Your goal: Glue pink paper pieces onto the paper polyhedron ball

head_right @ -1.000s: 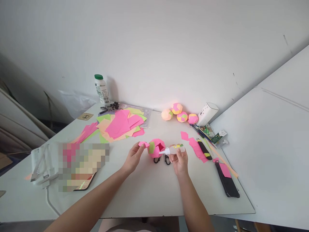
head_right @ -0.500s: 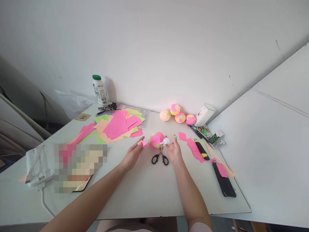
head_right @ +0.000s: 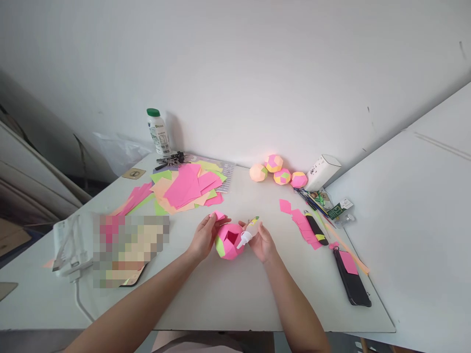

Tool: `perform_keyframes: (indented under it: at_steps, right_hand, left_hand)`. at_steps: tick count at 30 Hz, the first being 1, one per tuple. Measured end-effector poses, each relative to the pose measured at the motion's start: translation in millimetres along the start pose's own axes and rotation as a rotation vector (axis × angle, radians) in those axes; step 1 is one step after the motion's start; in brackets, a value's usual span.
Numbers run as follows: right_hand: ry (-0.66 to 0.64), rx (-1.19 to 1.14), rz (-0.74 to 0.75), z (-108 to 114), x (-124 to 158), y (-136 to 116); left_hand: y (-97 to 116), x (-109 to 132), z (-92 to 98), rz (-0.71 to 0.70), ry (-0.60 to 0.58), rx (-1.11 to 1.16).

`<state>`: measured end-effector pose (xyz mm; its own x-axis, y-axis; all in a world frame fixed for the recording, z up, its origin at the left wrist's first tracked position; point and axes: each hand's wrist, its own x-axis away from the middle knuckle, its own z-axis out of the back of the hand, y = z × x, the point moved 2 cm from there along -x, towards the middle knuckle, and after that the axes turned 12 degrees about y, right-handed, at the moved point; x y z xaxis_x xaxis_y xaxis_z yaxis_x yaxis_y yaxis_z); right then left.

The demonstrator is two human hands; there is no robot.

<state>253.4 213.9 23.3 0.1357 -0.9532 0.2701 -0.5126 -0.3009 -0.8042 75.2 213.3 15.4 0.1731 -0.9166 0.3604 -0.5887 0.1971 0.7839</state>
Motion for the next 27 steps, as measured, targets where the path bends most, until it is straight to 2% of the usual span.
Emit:
perform_keyframes:
  at_steps: [2,6,9,15,19,22,27]
  right_hand:
    - [-0.027,0.014,-0.003,-3,5,1]
    - [-0.057,0.019,0.039,-7,14,-2]
    - [-0.031,0.034,0.081,-7,19,-8]
    - [-0.014,-0.017,0.108,-3,22,-20]
    - [-0.013,-0.035,0.114,0,22,-24]
    - [0.006,-0.005,0.114,1,23,-24]
    - [0.077,0.060,0.145,0,25,-25]
  left_hand:
    - [-2,3,-1.5,-0.032,0.009,-0.028]
    - [-4,9,-3.4,-0.097,-0.086,-0.135]
    - [3,16,-4.4,-0.146,-0.192,-0.163]
    - [15,31,-7.6,-0.141,-0.475,-0.233]
    - [15,37,-7.8,-0.141,-0.592,-0.338]
    - [13,37,-6.8,-0.174,-0.552,-0.418]
    - [14,28,-3.1,-0.303,-0.231,-0.417]
